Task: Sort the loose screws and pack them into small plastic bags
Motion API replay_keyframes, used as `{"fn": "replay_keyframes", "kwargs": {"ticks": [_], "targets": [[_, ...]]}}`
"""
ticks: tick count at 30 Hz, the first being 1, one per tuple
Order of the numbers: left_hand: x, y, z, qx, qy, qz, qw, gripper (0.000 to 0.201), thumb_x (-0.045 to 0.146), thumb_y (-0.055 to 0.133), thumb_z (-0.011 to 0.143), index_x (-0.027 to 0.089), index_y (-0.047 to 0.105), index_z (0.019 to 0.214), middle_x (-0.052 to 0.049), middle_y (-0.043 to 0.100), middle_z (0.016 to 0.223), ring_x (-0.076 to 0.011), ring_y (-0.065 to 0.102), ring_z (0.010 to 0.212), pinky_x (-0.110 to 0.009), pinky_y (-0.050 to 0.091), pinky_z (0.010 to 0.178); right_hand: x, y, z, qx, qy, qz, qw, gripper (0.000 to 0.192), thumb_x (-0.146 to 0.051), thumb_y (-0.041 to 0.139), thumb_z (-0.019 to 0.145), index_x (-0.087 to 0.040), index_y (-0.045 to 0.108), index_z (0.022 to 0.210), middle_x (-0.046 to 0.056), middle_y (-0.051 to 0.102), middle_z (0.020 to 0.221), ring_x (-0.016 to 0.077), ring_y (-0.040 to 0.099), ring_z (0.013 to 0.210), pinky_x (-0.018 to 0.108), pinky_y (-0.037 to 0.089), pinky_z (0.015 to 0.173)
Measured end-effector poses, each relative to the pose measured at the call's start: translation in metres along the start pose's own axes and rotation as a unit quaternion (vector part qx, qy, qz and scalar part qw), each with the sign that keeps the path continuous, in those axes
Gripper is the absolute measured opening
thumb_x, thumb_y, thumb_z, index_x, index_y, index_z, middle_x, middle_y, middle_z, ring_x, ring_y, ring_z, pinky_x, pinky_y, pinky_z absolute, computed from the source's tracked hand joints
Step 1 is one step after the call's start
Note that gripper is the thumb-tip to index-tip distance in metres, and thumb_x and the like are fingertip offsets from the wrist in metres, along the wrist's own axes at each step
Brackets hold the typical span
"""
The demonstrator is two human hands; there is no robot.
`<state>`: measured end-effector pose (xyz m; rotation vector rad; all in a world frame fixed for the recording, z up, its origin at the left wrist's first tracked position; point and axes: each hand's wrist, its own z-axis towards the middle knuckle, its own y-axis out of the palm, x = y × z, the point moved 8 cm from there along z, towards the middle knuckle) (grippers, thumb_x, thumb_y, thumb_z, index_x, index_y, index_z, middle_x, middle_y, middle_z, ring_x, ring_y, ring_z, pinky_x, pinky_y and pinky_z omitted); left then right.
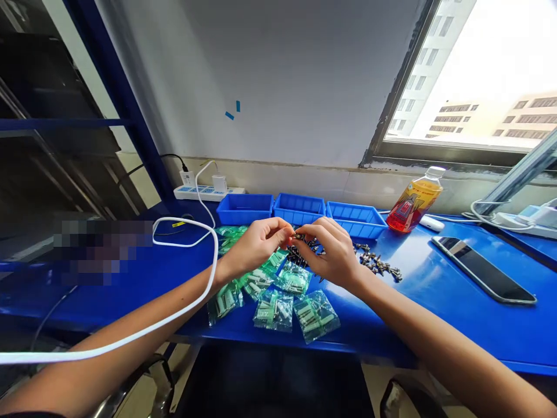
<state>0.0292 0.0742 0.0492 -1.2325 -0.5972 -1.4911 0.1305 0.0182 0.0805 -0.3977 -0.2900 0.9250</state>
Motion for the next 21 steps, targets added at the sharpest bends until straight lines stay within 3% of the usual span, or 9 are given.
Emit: {"fn": "replay_keyframes", "kwargs": {"ticks": [5, 8, 12, 16, 21], "targets": [[-0.017, 0.021, 0.015, -0.039, -0.007, 0.099, 0.994, 0.019, 0.027, 0.043, 0.085, 0.015, 0.053, 0.073, 0.001, 0.057, 0.064, -0.0114, 0.05, 0.059, -0.023, 0.039, 0.055, 0.051, -0.02, -0.001, -0.053, 0.094, -0.043, 0.993, 0.005, -0.021, 0.053, 0.083, -0.019, 0.057, 0.08, 0.0, 0.058, 0.064, 0.0128, 0.053, 0.06, 0.025, 0.043, 0.058], [-0.021, 0.031, 0.008, -0.096, 0.056, 0.194, 0.975, 0.019, 0.025, 0.044, 0.086, 0.016, 0.055, 0.073, 0.0, 0.058, 0.065, -0.0121, 0.052, 0.06, -0.024, 0.041, 0.058, 0.096, -0.039, -0.008, -0.052, 0.163, -0.092, 0.981, 0.004, -0.019, 0.053, 0.08, -0.019, 0.057, 0.08, 0.001, 0.058, 0.066, 0.0133, 0.056, 0.062, 0.026, 0.044, 0.059], [-0.016, 0.029, -0.006, -0.11, 0.169, 0.236, 0.951, 0.015, 0.015, 0.041, 0.087, 0.017, 0.056, 0.089, -0.002, 0.062, 0.075, -0.0129, 0.056, 0.069, -0.024, 0.044, 0.062, 0.145, -0.064, -0.025, -0.023, 0.254, -0.154, 0.955, 0.006, -0.018, 0.051, 0.077, -0.019, 0.057, 0.079, 0.0, 0.059, 0.066, 0.0127, 0.055, 0.058, 0.025, 0.045, 0.056], [-0.013, 0.032, -0.011, -0.138, 0.225, 0.243, 0.933, 0.023, 0.006, 0.037, 0.085, 0.018, 0.054, 0.096, -0.002, 0.063, 0.079, -0.0137, 0.055, 0.071, -0.025, 0.046, 0.065, 0.165, -0.066, -0.039, -0.033, 0.304, -0.178, 0.935, 0.011, -0.017, 0.049, 0.074, -0.019, 0.059, 0.078, 0.002, 0.062, 0.069, 0.0135, 0.057, 0.06, 0.025, 0.047, 0.055], [-0.02, 0.037, -0.011, -0.177, 0.193, 0.283, 0.923, 0.018, 0.011, 0.043, 0.085, 0.019, 0.055, 0.096, -0.005, 0.062, 0.089, -0.0168, 0.056, 0.079, -0.03, 0.047, 0.071, 0.173, -0.05, -0.053, -0.091, 0.332, -0.175, 0.923, 0.018, -0.02, 0.044, 0.073, -0.019, 0.062, 0.074, 0.002, 0.059, 0.065, 0.0144, 0.056, 0.057, 0.026, 0.046, 0.053]]}}
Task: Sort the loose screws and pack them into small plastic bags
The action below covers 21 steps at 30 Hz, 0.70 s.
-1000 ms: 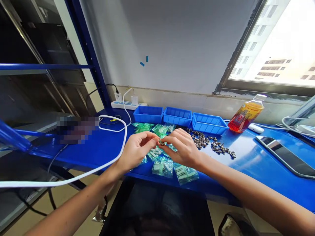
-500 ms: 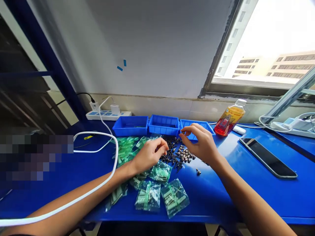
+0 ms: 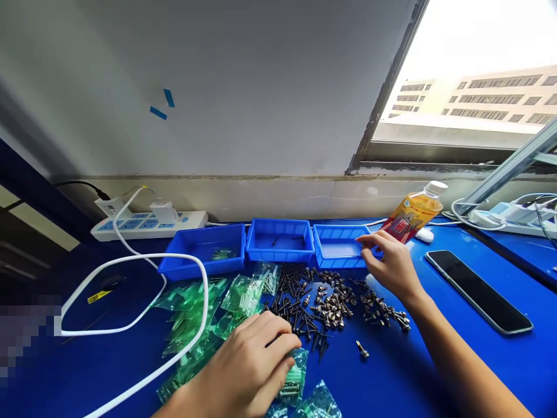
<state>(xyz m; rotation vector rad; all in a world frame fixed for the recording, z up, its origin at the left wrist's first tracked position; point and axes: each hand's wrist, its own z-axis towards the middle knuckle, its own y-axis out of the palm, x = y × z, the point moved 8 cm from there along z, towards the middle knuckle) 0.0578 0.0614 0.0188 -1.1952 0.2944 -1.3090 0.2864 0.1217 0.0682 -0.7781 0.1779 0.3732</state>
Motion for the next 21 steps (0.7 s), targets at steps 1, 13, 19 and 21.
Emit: {"fn": "replay_keyframes", "kwargs": {"ticks": [1, 13, 19, 21], "targets": [[0.0, 0.001, 0.0, -0.012, -0.001, 0.006, 1.0, 0.015, 0.014, 0.047, 0.084, 0.02, 0.055, 0.095, -0.005, 0.062, 0.091, -0.0177, 0.056, 0.081, -0.032, 0.047, 0.072, 0.002, 0.003, -0.001, -0.006, 0.006, -0.005, 1.0, 0.018, -0.021, 0.044, 0.072, -0.02, 0.062, 0.074, 0.002, 0.059, 0.064, 0.0146, 0.056, 0.056, 0.026, 0.046, 0.053], [-0.004, 0.008, 0.0, -0.057, 0.003, 0.025, 0.998, 0.017, 0.016, 0.055, 0.083, 0.019, 0.055, 0.1, -0.004, 0.063, 0.096, -0.0197, 0.056, 0.09, -0.034, 0.045, 0.076, -0.011, -0.014, -0.004, 0.106, 0.008, 0.001, 0.994, 0.014, -0.026, 0.05, 0.081, -0.018, 0.06, 0.085, 0.001, 0.061, 0.063, 0.0137, 0.055, 0.055, 0.027, 0.046, 0.056], [-0.013, 0.002, 0.004, -0.016, -0.027, -0.014, 0.999, 0.021, 0.01, 0.04, 0.088, 0.017, 0.058, 0.095, -0.004, 0.064, 0.086, -0.016, 0.056, 0.082, -0.03, 0.047, 0.074, -0.081, 0.021, -0.027, -0.062, -0.144, 0.068, 0.985, 0.016, -0.018, 0.046, 0.085, -0.017, 0.062, 0.08, 0.001, 0.063, 0.065, 0.0123, 0.058, 0.059, 0.024, 0.046, 0.059], [-0.015, 0.0, 0.006, 0.002, -0.038, -0.018, 0.999, 0.021, 0.01, 0.04, 0.087, 0.017, 0.059, 0.092, -0.003, 0.064, 0.083, -0.0157, 0.056, 0.081, -0.029, 0.048, 0.074, -0.095, 0.046, -0.04, -0.181, -0.156, 0.033, 0.97, 0.013, -0.017, 0.051, 0.083, -0.017, 0.064, 0.084, 0.005, 0.067, 0.076, 0.0151, 0.061, 0.07, 0.026, 0.047, 0.065]]}}
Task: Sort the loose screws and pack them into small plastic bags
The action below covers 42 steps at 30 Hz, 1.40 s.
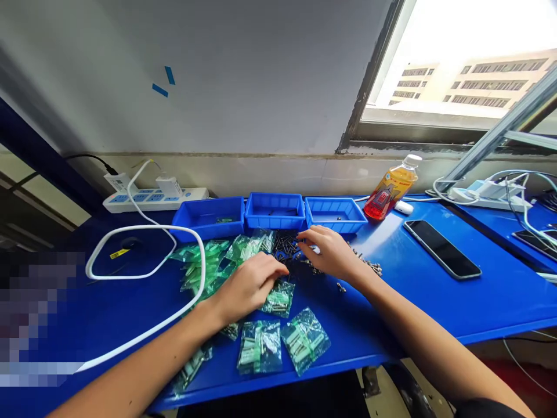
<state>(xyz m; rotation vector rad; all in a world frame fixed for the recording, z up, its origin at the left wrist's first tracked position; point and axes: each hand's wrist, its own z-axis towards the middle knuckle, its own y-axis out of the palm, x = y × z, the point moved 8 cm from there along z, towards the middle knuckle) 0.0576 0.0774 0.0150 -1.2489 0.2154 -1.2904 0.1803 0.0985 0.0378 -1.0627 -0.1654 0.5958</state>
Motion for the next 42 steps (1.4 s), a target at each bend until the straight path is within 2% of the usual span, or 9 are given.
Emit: {"fn": "replay_keyframes", "kwargs": {"ticks": [2, 7, 11, 17, 20, 23, 28, 35, 42], "targets": [[-0.001, -0.002, 0.001, 0.022, -0.005, 0.005, 1.0, 0.019, 0.011, 0.042, 0.086, 0.017, 0.059, 0.09, -0.003, 0.064, 0.082, -0.0159, 0.057, 0.082, -0.03, 0.049, 0.075, -0.001, 0.017, -0.001, -0.077, 0.04, -0.035, 0.996, 0.013, -0.017, 0.054, 0.082, -0.015, 0.065, 0.089, 0.008, 0.067, 0.084, 0.0183, 0.061, 0.079, 0.029, 0.046, 0.071], [-0.004, -0.004, 0.001, 0.057, -0.021, 0.042, 0.997, 0.016, 0.019, 0.044, 0.085, 0.017, 0.06, 0.086, -0.003, 0.064, 0.083, -0.0169, 0.058, 0.083, -0.033, 0.048, 0.08, 0.001, 0.025, -0.002, -0.124, 0.059, -0.036, 0.99, 0.016, -0.008, 0.052, 0.078, -0.015, 0.065, 0.084, 0.009, 0.066, 0.085, 0.0198, 0.059, 0.083, 0.03, 0.044, 0.076], [-0.011, -0.006, 0.009, 0.05, -0.041, 0.092, 0.994, 0.016, 0.019, 0.046, 0.083, 0.016, 0.061, 0.087, -0.004, 0.064, 0.086, -0.0183, 0.058, 0.085, -0.035, 0.048, 0.082, -0.001, 0.023, -0.001, -0.115, 0.044, -0.001, 0.992, 0.017, -0.004, 0.052, 0.071, -0.016, 0.063, 0.077, 0.006, 0.065, 0.078, 0.0179, 0.057, 0.077, 0.029, 0.043, 0.073], [-0.022, 0.002, 0.036, -0.051, -0.096, 0.181, 0.978, 0.025, 0.017, 0.045, 0.085, 0.016, 0.061, 0.103, -0.008, 0.062, 0.102, -0.0239, 0.056, 0.099, -0.04, 0.045, 0.088, 0.001, 0.031, -0.001, -0.114, 0.053, 0.033, 0.992, 0.022, -0.002, 0.053, 0.069, -0.016, 0.062, 0.083, 0.003, 0.063, 0.071, 0.0168, 0.056, 0.074, 0.027, 0.043, 0.071], [-0.021, 0.008, 0.048, -0.08, -0.091, 0.223, 0.967, 0.031, 0.014, 0.04, 0.086, 0.017, 0.059, 0.111, -0.009, 0.058, 0.111, -0.0248, 0.053, 0.103, -0.039, 0.044, 0.086, 0.001, 0.032, 0.0, -0.11, 0.056, 0.029, 0.992, 0.022, -0.003, 0.052, 0.07, -0.015, 0.063, 0.085, 0.003, 0.063, 0.071, 0.0165, 0.056, 0.073, 0.027, 0.042, 0.07], [-0.02, 0.016, 0.053, -0.115, -0.079, 0.251, 0.958, 0.03, 0.015, 0.039, 0.087, 0.018, 0.061, 0.106, -0.008, 0.058, 0.111, -0.0249, 0.053, 0.101, -0.037, 0.044, 0.082, 0.001, 0.033, 0.001, -0.117, 0.059, 0.017, 0.991, 0.017, -0.004, 0.053, 0.072, -0.014, 0.064, 0.079, 0.005, 0.062, 0.072, 0.0164, 0.055, 0.072, 0.027, 0.042, 0.07], [-0.021, 0.013, 0.053, -0.103, -0.085, 0.281, 0.95, 0.024, 0.019, 0.04, 0.088, 0.017, 0.063, 0.096, -0.008, 0.061, 0.099, -0.0254, 0.054, 0.097, -0.038, 0.043, 0.08, -0.003, 0.032, 0.001, -0.116, 0.047, 0.014, 0.992, 0.016, -0.005, 0.052, 0.073, -0.015, 0.064, 0.076, 0.005, 0.062, 0.072, 0.0163, 0.055, 0.072, 0.027, 0.043, 0.07], [-0.021, 0.012, 0.046, -0.107, -0.09, 0.312, 0.94, 0.023, 0.019, 0.037, 0.089, 0.013, 0.058, 0.096, -0.012, 0.058, 0.1, -0.0264, 0.051, 0.099, -0.038, 0.043, 0.081, -0.012, 0.031, 0.0, -0.089, 0.027, 0.013, 0.996, 0.016, -0.009, 0.051, 0.077, -0.015, 0.065, 0.073, 0.005, 0.062, 0.073, 0.016, 0.055, 0.071, 0.029, 0.043, 0.073], [-0.026, 0.01, 0.038, -0.084, -0.093, 0.268, 0.955, 0.024, 0.019, 0.038, 0.087, 0.016, 0.059, 0.097, -0.01, 0.057, 0.103, -0.0251, 0.05, 0.101, -0.038, 0.044, 0.084, -0.013, 0.03, -0.002, -0.078, 0.067, 0.005, 0.995, 0.006, -0.015, 0.06, 0.075, -0.016, 0.063, 0.07, 0.004, 0.061, 0.071, 0.017, 0.055, 0.072, 0.029, 0.042, 0.071]]}}
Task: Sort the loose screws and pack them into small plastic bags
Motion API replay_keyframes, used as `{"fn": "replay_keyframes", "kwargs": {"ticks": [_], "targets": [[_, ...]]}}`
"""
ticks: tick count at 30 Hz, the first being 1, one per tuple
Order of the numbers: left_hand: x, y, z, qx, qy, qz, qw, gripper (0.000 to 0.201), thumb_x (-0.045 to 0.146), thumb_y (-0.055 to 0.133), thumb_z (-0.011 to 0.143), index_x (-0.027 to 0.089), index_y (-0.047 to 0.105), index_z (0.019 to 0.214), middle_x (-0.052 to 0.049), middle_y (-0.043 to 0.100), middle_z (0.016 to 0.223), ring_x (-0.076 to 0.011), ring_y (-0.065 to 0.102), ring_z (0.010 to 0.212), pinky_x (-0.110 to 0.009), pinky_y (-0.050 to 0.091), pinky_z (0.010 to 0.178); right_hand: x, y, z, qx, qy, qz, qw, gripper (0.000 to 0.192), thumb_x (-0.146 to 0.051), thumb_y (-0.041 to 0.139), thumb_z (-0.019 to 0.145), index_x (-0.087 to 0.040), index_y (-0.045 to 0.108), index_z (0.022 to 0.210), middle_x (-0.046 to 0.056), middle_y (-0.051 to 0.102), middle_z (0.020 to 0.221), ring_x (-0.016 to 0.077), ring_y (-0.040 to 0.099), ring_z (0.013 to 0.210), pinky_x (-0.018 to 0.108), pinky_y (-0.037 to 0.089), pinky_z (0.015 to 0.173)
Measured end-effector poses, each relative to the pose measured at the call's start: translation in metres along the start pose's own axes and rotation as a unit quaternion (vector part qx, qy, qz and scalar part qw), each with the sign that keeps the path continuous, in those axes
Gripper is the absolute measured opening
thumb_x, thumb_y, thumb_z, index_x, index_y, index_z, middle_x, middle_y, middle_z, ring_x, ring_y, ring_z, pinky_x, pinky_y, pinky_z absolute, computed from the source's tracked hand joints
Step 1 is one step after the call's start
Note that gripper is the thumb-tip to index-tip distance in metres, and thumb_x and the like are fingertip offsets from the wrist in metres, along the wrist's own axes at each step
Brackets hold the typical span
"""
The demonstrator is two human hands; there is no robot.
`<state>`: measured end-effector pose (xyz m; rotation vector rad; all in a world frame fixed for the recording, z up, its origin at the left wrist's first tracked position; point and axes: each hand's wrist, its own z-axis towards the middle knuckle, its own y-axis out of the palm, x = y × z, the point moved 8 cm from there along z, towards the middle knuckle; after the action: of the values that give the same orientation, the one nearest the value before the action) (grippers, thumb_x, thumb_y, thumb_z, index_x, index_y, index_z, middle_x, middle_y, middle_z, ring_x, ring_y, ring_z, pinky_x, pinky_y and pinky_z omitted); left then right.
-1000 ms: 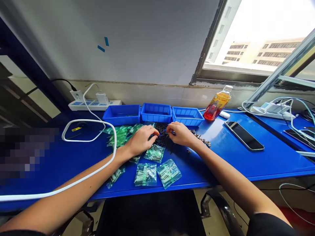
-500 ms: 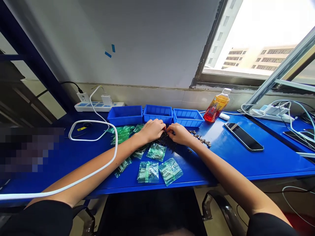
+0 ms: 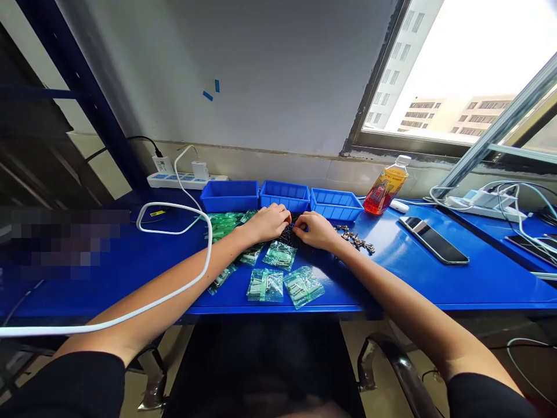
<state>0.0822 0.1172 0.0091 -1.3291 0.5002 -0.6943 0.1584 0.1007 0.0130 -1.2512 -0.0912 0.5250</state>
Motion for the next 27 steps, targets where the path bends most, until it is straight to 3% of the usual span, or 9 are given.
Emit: {"fn": "replay_keyframes", "kwargs": {"ticks": [4, 14, 27], "targets": [[-0.004, -0.001, -0.002, 0.031, 0.005, -0.053, 0.998, 0.026, 0.018, 0.039, 0.085, 0.016, 0.06, 0.101, -0.009, 0.058, 0.104, -0.025, 0.051, 0.102, -0.04, 0.043, 0.088, 0.0, -0.001, 0.0, 0.017, -0.012, 0.019, 1.0, 0.009, -0.009, 0.057, 0.076, -0.016, 0.061, 0.072, 0.004, 0.06, 0.074, 0.0156, 0.054, 0.074, 0.028, 0.042, 0.073], [-0.009, -0.014, -0.008, 0.14, 0.014, -0.129, 0.982, 0.017, 0.02, 0.045, 0.081, 0.016, 0.06, 0.087, -0.007, 0.061, 0.092, -0.022, 0.053, 0.092, -0.037, 0.045, 0.087, 0.0, -0.017, -0.001, 0.13, -0.048, 0.087, 0.987, 0.011, -0.013, 0.05, 0.082, -0.019, 0.054, 0.073, 0.002, 0.059, 0.074, 0.0144, 0.053, 0.072, 0.027, 0.042, 0.069], [-0.006, -0.017, -0.012, 0.148, 0.005, -0.16, 0.976, 0.011, 0.016, 0.046, 0.081, 0.017, 0.056, 0.083, -0.005, 0.062, 0.088, -0.0204, 0.053, 0.089, -0.036, 0.044, 0.084, -0.005, -0.026, -0.004, 0.139, -0.069, 0.095, 0.983, 0.012, -0.016, 0.048, 0.084, -0.019, 0.053, 0.073, 0.002, 0.06, 0.074, 0.0146, 0.054, 0.072, 0.027, 0.043, 0.07]]}}
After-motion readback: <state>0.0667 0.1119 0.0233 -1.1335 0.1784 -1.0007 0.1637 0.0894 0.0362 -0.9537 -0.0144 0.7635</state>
